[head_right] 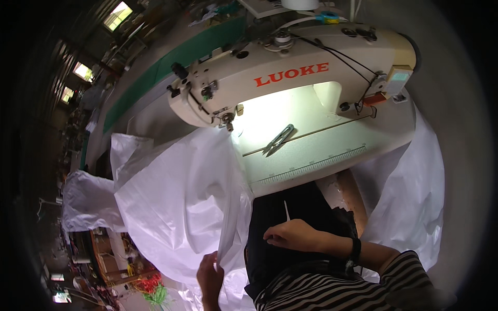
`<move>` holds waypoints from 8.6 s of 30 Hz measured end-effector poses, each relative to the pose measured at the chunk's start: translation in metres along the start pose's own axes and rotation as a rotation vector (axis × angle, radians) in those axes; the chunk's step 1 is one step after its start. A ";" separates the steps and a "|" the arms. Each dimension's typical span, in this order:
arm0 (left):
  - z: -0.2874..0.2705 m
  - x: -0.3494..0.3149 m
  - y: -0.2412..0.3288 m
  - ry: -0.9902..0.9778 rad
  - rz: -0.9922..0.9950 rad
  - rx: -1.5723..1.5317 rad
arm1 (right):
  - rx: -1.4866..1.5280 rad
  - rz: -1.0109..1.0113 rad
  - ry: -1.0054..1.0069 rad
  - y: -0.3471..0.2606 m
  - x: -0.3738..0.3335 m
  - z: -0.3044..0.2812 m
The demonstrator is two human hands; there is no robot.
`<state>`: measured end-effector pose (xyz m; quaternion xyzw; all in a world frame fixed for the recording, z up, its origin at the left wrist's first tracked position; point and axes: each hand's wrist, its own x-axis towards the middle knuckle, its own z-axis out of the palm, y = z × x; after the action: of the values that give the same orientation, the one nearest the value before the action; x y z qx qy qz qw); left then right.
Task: Sewing large white plastic sheets together using an industrial sewing machine.
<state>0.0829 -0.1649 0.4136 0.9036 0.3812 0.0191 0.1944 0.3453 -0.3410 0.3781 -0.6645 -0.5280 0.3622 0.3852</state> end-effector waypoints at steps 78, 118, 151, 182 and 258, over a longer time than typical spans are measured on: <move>-0.048 -0.052 -0.015 0.083 -0.252 -0.920 | -0.298 0.147 0.119 0.015 0.035 0.011; -0.031 -0.026 0.095 -0.027 0.841 -0.382 | 1.126 0.332 0.131 -0.034 0.052 -0.001; 0.006 0.160 0.098 0.233 0.795 0.059 | -0.966 0.301 0.459 -0.029 0.159 -0.031; 0.061 0.095 -0.106 0.377 0.079 0.025 | -0.362 0.001 0.659 -0.012 -0.018 -0.023; -0.109 -0.104 -0.034 -0.114 0.028 0.041 | -0.922 -0.718 -0.237 -0.084 0.003 0.075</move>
<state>-0.0338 -0.1791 0.5139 0.9122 0.3571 -0.0375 0.1972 0.2440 -0.3160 0.4199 -0.4984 -0.8617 0.0143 0.0938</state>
